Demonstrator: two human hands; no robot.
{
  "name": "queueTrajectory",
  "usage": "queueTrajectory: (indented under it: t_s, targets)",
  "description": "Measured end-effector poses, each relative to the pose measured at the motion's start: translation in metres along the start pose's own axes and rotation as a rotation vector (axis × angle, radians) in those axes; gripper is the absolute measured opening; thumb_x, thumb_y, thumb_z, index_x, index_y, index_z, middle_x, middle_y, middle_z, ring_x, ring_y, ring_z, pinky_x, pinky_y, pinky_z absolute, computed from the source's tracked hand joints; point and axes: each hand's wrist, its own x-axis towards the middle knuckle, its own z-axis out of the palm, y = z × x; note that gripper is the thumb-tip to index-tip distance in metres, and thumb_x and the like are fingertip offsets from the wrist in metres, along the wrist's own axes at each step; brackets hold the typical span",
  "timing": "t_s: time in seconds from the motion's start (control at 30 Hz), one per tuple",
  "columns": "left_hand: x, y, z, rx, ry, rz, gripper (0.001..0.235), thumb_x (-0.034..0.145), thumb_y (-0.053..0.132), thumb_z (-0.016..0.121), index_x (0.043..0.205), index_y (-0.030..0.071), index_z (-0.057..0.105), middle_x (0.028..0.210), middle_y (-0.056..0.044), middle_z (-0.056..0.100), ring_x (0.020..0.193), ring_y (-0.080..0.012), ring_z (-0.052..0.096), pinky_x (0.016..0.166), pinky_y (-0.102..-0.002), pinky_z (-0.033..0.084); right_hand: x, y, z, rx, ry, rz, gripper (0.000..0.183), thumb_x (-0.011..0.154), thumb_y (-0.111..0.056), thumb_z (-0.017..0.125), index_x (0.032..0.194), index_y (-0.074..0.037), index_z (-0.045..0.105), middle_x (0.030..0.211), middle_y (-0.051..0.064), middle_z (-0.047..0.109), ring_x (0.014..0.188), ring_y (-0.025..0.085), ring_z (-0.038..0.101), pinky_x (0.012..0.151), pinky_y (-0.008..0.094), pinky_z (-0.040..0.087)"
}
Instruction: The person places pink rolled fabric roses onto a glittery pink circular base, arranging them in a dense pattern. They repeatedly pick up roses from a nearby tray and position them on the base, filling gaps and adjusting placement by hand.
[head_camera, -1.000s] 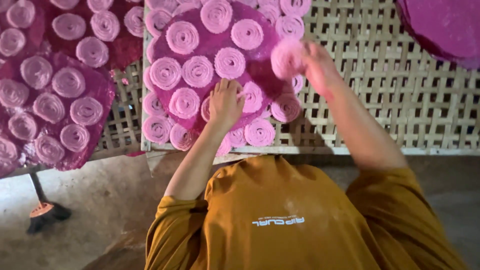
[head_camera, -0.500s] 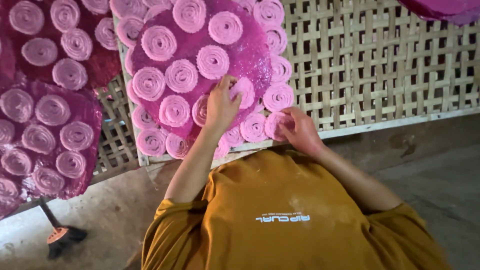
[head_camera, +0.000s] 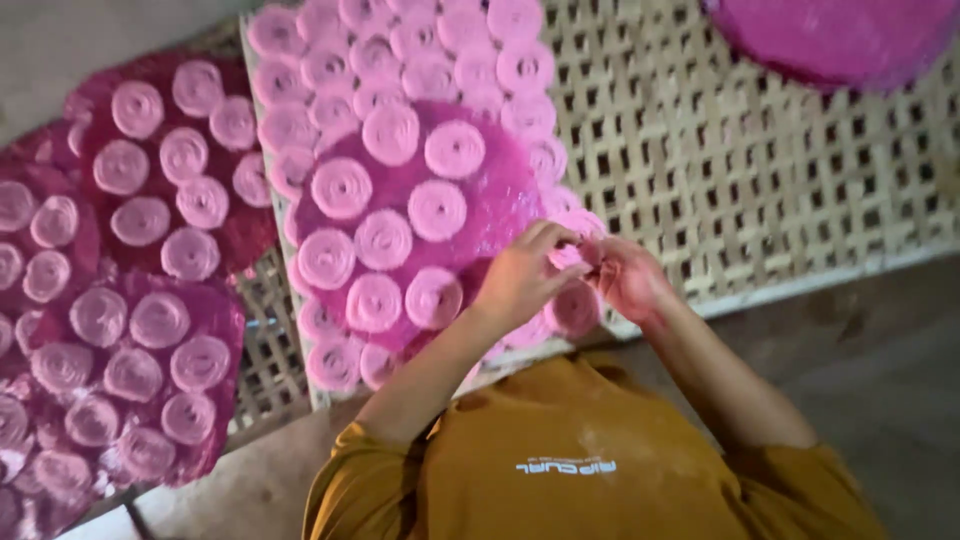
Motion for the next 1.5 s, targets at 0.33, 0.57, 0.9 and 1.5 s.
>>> queueTrajectory:
  t_s: [0.33, 0.57, 0.9, 1.5]
  targets:
    - [0.107, -0.137, -0.065, 0.831, 0.224, -0.378, 0.053, 0.087, 0.016, 0.066, 0.139, 0.006, 0.055, 0.134, -0.017, 0.058, 0.127, -0.0368, 0.052, 0.107, -0.050, 0.041, 0.293, -0.217, -0.008, -0.656, -0.130, -0.483, 0.022, 0.093, -0.009, 0.073, 0.114, -0.001, 0.073, 0.102, 0.005, 0.073, 0.090, 0.013, 0.067, 0.081, 0.032, 0.053]
    - [0.099, -0.144, -0.104, 0.926, 0.490, -0.769, 0.058, 0.090, 0.020, 0.068, 0.142, 0.002, 0.051, 0.137, -0.023, 0.052, 0.126, -0.0397, 0.049, 0.102, -0.054, 0.042, 0.423, -0.233, 0.057, -0.772, -0.102, -0.481, 0.030, 0.084, -0.014, 0.078, 0.112, -0.008, 0.074, 0.101, 0.001, 0.077, 0.094, 0.013, 0.071, 0.085, 0.030, 0.057]
    - [0.091, -0.186, -0.143, 0.650, 0.549, -0.662, 0.032, 0.086, 0.023, 0.073, 0.112, 0.006, 0.065, 0.106, -0.019, 0.069, 0.098, -0.0375, 0.067, 0.086, -0.049, 0.053, 0.406, -0.232, 0.091, -1.654, 0.297, -1.176, 0.049, 0.075, -0.021, 0.083, 0.115, 0.000, 0.064, 0.106, 0.023, 0.065, 0.099, 0.043, 0.062, 0.086, 0.051, 0.052]
    - [0.387, -0.207, 0.041, -0.469, 0.325, -0.526, 0.030, 0.087, 0.013, 0.067, 0.117, 0.006, 0.069, 0.109, -0.010, 0.074, 0.091, -0.0206, 0.072, 0.076, -0.035, 0.062, 0.357, -0.282, 0.010, -0.593, -0.173, -0.327, 0.028, 0.095, -0.002, 0.059, 0.122, 0.000, 0.066, 0.098, 0.009, 0.072, 0.082, 0.017, 0.070, 0.071, 0.031, 0.060]
